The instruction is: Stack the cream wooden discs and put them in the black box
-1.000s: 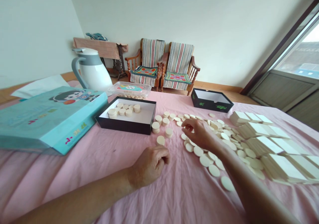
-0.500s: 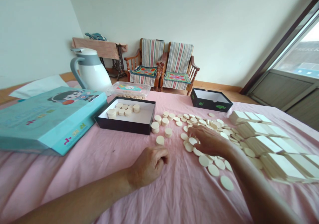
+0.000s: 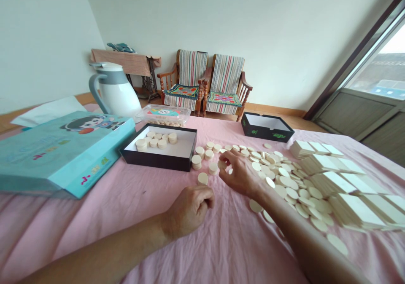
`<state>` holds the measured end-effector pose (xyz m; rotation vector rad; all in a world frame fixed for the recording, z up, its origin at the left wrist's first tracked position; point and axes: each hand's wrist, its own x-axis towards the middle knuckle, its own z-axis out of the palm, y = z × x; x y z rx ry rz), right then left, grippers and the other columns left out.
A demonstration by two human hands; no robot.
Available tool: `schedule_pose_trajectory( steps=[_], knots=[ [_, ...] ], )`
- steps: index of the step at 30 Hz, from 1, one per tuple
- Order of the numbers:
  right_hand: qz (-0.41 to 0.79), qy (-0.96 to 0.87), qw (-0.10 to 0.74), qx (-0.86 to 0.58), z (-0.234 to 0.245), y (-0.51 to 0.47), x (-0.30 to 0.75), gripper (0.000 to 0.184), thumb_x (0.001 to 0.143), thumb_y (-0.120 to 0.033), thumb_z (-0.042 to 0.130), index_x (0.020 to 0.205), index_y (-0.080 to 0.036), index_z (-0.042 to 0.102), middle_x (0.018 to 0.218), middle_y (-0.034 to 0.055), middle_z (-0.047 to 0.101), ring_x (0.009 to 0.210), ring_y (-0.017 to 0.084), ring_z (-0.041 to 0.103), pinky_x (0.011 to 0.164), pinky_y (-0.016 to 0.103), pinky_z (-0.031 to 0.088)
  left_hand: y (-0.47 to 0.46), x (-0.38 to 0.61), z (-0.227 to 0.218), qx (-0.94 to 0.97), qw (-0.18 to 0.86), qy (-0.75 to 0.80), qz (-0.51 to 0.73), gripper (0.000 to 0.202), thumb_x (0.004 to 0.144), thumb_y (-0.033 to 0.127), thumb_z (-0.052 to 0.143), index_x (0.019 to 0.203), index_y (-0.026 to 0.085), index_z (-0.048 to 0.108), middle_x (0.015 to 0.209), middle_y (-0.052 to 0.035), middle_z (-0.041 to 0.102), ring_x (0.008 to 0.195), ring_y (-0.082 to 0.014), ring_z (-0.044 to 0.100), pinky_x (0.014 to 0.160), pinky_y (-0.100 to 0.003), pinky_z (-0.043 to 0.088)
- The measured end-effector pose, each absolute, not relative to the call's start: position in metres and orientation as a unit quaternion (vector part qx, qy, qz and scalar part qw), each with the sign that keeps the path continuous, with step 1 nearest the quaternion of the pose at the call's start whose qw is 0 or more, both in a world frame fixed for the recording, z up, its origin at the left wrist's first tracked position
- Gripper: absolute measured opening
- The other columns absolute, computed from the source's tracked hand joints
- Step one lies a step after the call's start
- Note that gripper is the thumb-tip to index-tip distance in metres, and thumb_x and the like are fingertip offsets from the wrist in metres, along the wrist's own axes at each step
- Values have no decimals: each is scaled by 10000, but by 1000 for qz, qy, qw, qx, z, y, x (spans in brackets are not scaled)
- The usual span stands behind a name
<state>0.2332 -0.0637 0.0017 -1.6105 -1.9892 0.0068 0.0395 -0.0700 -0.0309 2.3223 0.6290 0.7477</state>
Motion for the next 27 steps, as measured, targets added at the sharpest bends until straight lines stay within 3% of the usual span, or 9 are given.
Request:
schedule_pose_trajectory(
  steps=[7, 13, 17, 22, 27],
  knots=[
    [-32, -741, 318, -591, -16, -54, 214, 44, 736, -176, 501, 779, -174, 500, 766, 45, 525, 670, 149, 492, 632, 266, 388, -70, 39, -29, 880, 302, 237, 279, 262, 587, -56, 347, 624, 149, 505, 635, 11, 565, 604, -92, 523, 595, -187, 373],
    [-42, -754, 276, -595, -21, -51, 210, 55, 777, -224, 502, 768, -170, 510, 781, 61, 536, 730, 172, 521, 661, 280, 396, -69, 39, -30, 883, 300, 237, 273, 259, 602, -51, 355, 634, 154, 511, 640, 12, 560, 608, -98, 524, 593, -194, 372],
    [-13, -752, 245, -612, -4, -57, 220, 149, 815, -280, 500, 865, -156, 566, 840, 74, 571, 736, 166, 541, 672, 277, 399, -69, 38, -31, 883, 302, 232, 273, 265, 593, -55, 354, 634, 154, 513, 644, 11, 561, 611, -100, 522, 599, -199, 379],
    [89, -779, 105, -612, 25, -72, 250, 108, 734, -154, 536, 818, -173, 602, 777, 43, 605, 714, 156, 553, 649, 256, 387, -69, 38, -30, 885, 306, 228, 267, 285, 577, -62, 349, 651, 154, 520, 659, 7, 569, 624, -105, 535, 600, -201, 387],
    [127, -805, -8, -580, 32, -87, 264, 289, 629, -83, 576, 907, -162, 593, 949, 81, 605, 860, 198, 568, 742, 284, 409, -70, 39, -27, 885, 302, 230, 270, 274, 584, -64, 349, 634, 149, 514, 641, 7, 562, 607, -103, 528, 590, -198, 386]
  ],
)
